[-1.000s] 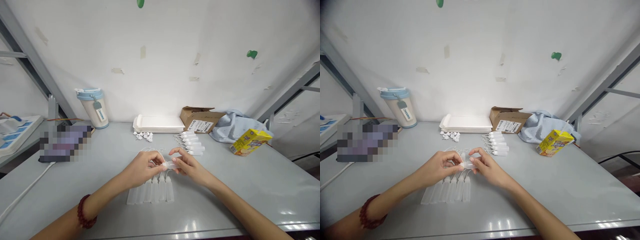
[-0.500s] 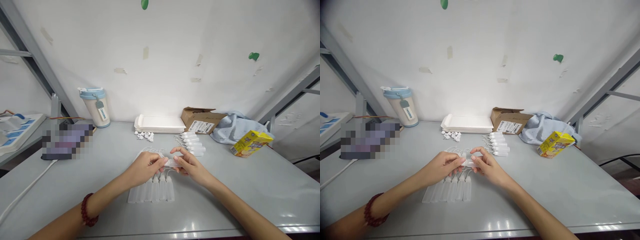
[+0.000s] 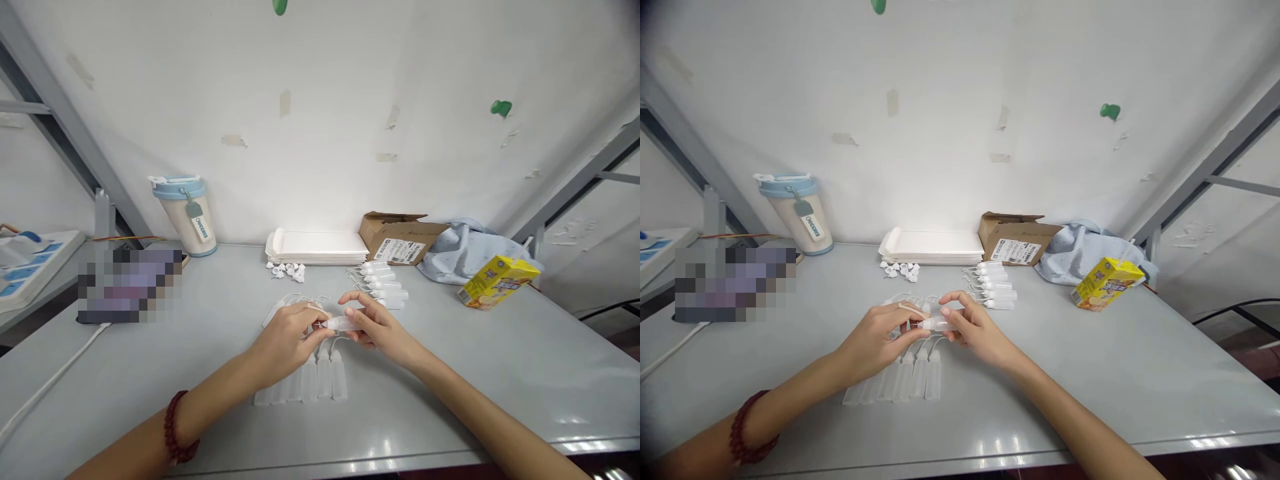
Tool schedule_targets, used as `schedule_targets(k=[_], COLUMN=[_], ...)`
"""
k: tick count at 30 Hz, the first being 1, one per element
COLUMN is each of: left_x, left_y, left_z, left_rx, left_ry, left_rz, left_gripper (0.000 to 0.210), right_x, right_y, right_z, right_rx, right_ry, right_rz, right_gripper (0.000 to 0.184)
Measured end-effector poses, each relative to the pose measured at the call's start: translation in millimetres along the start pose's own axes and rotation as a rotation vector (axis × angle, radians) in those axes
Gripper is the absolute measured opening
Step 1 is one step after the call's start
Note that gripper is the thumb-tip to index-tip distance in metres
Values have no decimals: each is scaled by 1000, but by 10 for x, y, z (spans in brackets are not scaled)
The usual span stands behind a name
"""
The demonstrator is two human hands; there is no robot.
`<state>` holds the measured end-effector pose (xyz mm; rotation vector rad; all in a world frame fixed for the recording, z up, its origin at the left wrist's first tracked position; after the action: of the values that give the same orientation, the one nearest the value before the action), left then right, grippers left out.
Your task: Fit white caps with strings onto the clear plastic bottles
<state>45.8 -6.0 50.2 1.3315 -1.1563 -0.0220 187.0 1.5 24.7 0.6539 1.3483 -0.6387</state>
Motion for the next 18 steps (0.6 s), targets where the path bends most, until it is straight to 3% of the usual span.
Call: schedule_targets(k=[3, 7, 13, 18], left_x=[6, 1, 16, -95], left_y=[8, 19, -28, -73], left_z=[-2, -28, -48, -31], left_rx=[28, -10, -90, -113], left_ry=[-16, 75, 109, 212], left_rz=[-8, 139, 201, 377], left_gripper=[13, 21, 41, 44], right_x=[-1, -23, -57, -94], right_y=[8, -10, -58, -80], right_z=[-1, 3, 29, 56], right_rx=[11, 17, 66, 108], right_ry=[-3, 2, 65, 101], right_rz=[-2, 25, 148, 318], right_gripper=[32, 33, 28, 26])
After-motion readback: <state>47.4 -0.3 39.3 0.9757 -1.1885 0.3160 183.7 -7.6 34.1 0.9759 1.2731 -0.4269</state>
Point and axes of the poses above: each hand's wrist, its own z-axis away from the middle knuckle, its own y-axis out of the back of the hand, x = y × z, the point moved 6 cm from there along -z, towards the middle knuckle, and after that the axes turned 13 degrees about -x, right-handed, at the moved point
